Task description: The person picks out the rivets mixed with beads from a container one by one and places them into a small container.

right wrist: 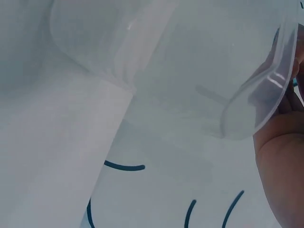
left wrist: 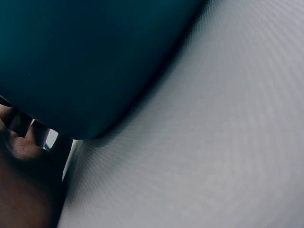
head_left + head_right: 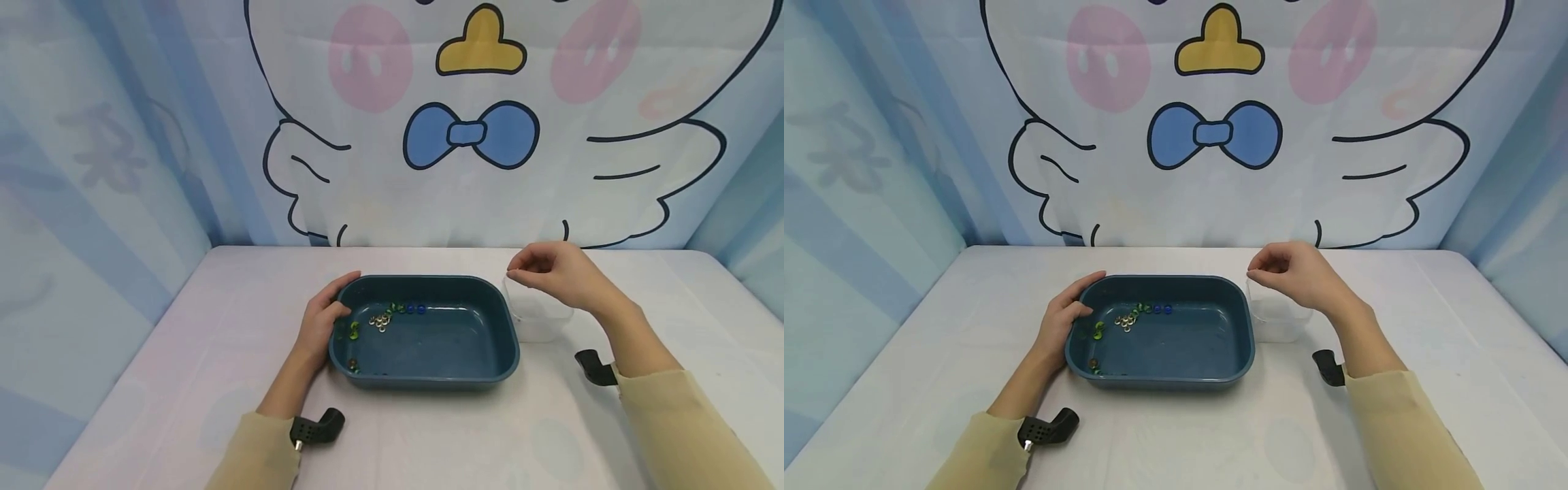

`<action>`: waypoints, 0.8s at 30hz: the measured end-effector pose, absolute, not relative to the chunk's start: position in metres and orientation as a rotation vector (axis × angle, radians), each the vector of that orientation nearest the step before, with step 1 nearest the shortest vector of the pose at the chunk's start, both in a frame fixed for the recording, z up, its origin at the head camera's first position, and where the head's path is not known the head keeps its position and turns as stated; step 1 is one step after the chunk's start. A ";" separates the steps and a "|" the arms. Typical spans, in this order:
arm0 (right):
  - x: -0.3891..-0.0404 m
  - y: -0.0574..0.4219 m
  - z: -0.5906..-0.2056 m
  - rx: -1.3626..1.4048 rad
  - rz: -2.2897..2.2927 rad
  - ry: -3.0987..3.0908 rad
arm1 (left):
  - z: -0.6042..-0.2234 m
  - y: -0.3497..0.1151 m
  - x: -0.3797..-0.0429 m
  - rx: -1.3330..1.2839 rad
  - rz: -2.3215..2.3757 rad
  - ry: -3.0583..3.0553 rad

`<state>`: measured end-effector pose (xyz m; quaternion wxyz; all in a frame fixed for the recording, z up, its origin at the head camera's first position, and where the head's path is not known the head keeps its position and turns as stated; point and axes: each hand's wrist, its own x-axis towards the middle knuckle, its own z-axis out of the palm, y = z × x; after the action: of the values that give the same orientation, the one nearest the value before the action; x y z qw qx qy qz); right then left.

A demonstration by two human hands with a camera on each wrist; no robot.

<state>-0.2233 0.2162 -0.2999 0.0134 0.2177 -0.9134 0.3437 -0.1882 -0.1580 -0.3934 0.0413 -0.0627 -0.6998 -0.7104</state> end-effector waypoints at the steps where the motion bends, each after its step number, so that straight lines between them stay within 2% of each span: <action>1: -0.223 0.218 -0.302 0.671 1.063 -2.847 | -0.393 -0.158 -0.188 -0.193 -2.176 -2.142; 24: -0.219 0.231 -0.314 0.608 1.061 -2.813 | -0.395 -0.158 -0.188 -0.193 -2.177 -2.146</action>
<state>-0.2188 0.2309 -0.3142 0.0371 0.1979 -0.9166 0.3455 -0.1882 -0.1582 -0.3946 0.0394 -0.0630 -0.7001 -0.7101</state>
